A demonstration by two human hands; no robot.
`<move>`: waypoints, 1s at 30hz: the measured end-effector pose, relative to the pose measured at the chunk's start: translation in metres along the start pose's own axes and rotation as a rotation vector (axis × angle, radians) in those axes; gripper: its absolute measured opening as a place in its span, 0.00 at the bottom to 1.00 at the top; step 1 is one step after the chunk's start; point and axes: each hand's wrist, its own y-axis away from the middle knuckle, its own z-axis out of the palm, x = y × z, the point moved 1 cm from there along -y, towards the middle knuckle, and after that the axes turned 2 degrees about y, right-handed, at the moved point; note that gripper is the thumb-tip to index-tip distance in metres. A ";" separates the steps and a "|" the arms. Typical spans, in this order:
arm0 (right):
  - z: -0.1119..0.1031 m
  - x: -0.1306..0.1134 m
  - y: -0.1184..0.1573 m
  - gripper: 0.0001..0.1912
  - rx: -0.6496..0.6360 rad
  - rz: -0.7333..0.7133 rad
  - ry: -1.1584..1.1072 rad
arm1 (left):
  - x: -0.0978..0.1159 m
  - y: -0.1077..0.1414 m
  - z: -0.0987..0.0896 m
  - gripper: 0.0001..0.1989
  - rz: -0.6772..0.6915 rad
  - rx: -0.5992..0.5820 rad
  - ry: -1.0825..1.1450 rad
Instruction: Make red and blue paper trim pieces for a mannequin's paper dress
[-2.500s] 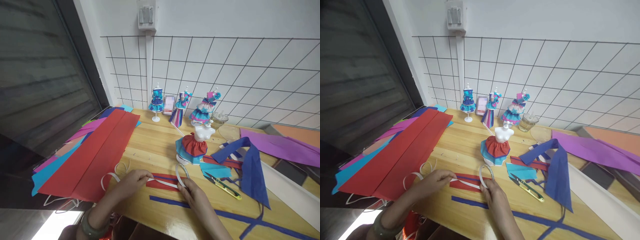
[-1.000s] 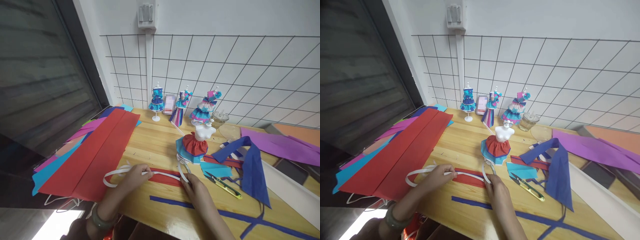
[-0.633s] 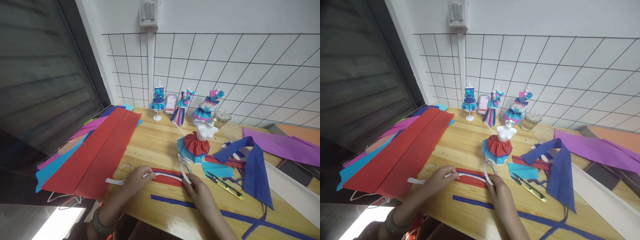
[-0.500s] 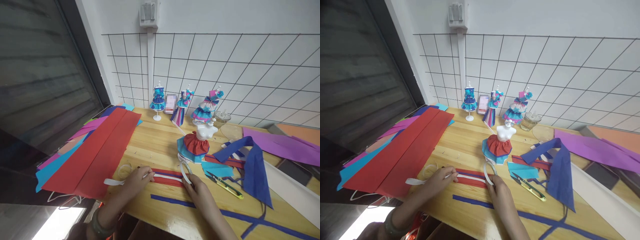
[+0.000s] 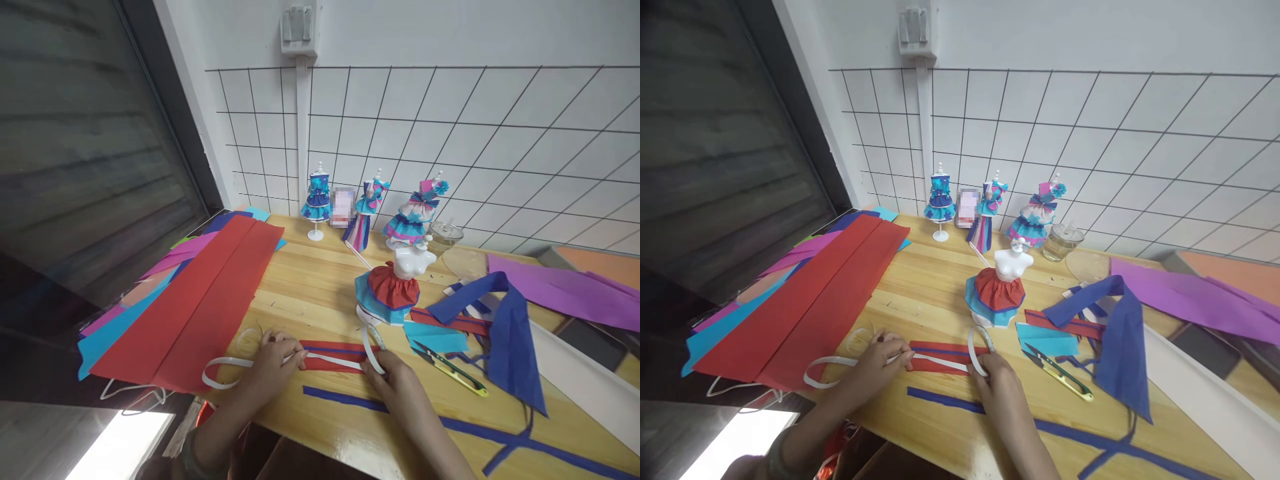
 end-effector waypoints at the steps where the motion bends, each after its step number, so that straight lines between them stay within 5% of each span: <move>1: -0.001 -0.001 0.000 0.16 -0.006 0.001 0.014 | -0.001 0.000 0.001 0.13 -0.001 0.009 0.005; 11: -0.009 -0.013 -0.002 0.16 -0.032 0.036 -0.028 | 0.006 -0.001 -0.001 0.13 0.125 0.128 0.041; 21: 0.005 0.004 -0.004 0.21 -0.045 0.112 -0.218 | 0.012 0.001 -0.003 0.15 -0.057 -0.086 0.150; 30: -0.002 -0.002 0.003 0.16 -0.108 0.139 -0.112 | 0.013 0.005 -0.002 0.15 -0.068 -0.098 0.157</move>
